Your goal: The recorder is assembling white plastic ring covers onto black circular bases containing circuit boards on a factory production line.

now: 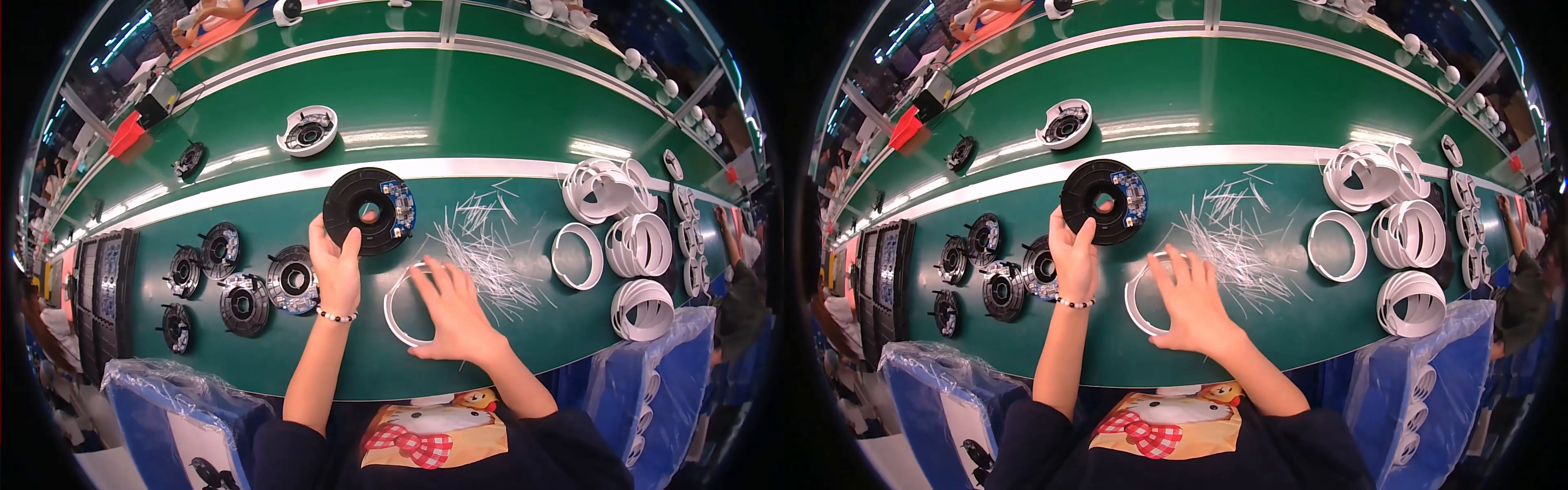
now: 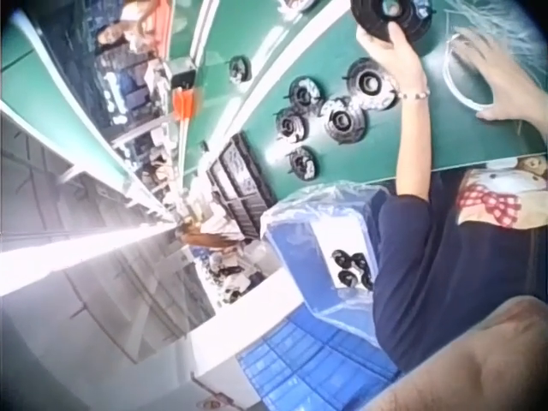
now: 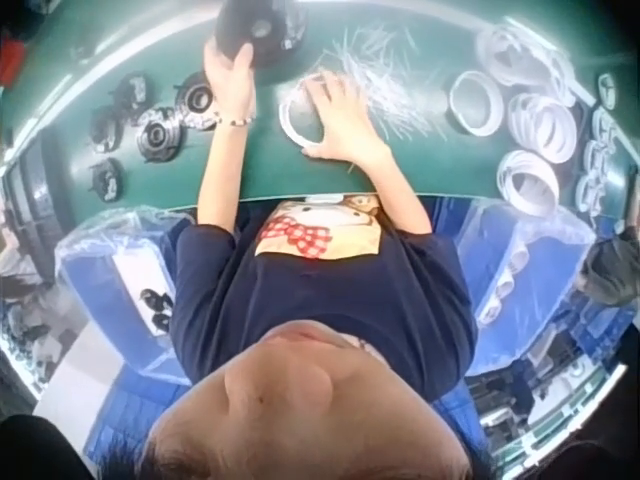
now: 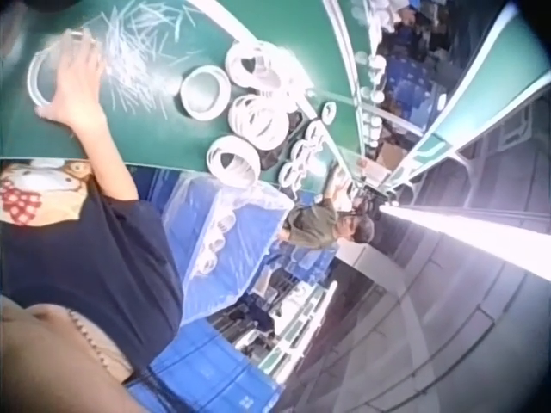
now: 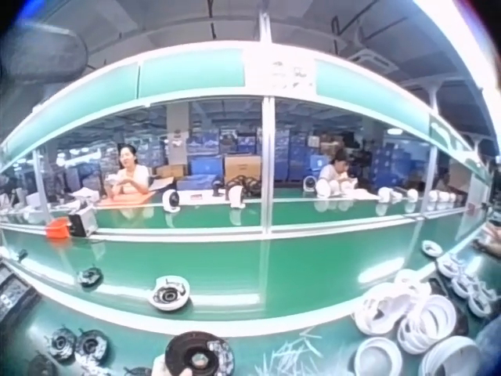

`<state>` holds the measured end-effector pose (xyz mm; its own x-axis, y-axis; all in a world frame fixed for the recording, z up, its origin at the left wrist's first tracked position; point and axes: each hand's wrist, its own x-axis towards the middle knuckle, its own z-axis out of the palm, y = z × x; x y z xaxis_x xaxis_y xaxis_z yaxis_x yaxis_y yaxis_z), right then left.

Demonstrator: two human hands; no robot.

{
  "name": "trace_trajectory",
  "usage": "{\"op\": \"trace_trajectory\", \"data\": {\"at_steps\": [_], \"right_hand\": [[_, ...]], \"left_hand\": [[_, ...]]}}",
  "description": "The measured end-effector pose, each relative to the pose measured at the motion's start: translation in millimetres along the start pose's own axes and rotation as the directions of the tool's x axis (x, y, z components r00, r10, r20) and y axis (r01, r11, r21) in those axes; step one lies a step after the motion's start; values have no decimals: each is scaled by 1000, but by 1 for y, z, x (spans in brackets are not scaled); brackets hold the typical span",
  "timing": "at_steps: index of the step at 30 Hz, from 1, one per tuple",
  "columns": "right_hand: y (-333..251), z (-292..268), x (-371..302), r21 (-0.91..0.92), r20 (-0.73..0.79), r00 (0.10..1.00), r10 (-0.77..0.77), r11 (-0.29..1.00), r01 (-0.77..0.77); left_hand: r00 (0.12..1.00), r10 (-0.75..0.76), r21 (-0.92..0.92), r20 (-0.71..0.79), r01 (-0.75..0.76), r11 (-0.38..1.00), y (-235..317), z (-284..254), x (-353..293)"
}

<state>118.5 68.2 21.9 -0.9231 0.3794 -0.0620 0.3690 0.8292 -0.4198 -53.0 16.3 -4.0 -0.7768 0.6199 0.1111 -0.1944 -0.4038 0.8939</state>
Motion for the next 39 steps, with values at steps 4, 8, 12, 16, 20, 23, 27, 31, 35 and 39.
{"op": "trace_trajectory", "data": {"at_steps": [4,8,12,16,20,23,27,31,35,39], "right_hand": [[18,-11,2,315,-567,799,201,949,-15],[23,-3,28,691,-574,727,378,700,181],[3,-2,33,567,-506,786,356,824,-9],[-3,4,28,516,-495,833,247,855,53],[-14,6,30,430,-436,878,197,903,11],[-16,5,34,344,-453,881,138,938,30],[-9,-2,37,222,-460,887,40,972,71],[-9,9,39,249,-489,865,114,969,13],[-10,11,36,256,-511,852,115,966,23],[-7,22,34,266,-528,837,144,964,2]], "left_hand": [[998,54,27,-42,-53,998,-2,0,-11],[995,56,73,85,-62,995,-14,9,-26],[801,-236,-319,550,464,827,2,14,-32],[681,-429,-444,593,721,532,7,8,-22],[748,-509,-394,427,660,640,2,12,-23],[752,-474,-408,458,651,640,0,5,-22],[758,-413,-411,505,632,658,-4,-1,-25],[785,-369,-382,497,580,720,-8,0,-27],[786,-377,-375,490,580,723,-6,4,-27],[821,-372,-449,432,554,701,-10,10,-37]]}}
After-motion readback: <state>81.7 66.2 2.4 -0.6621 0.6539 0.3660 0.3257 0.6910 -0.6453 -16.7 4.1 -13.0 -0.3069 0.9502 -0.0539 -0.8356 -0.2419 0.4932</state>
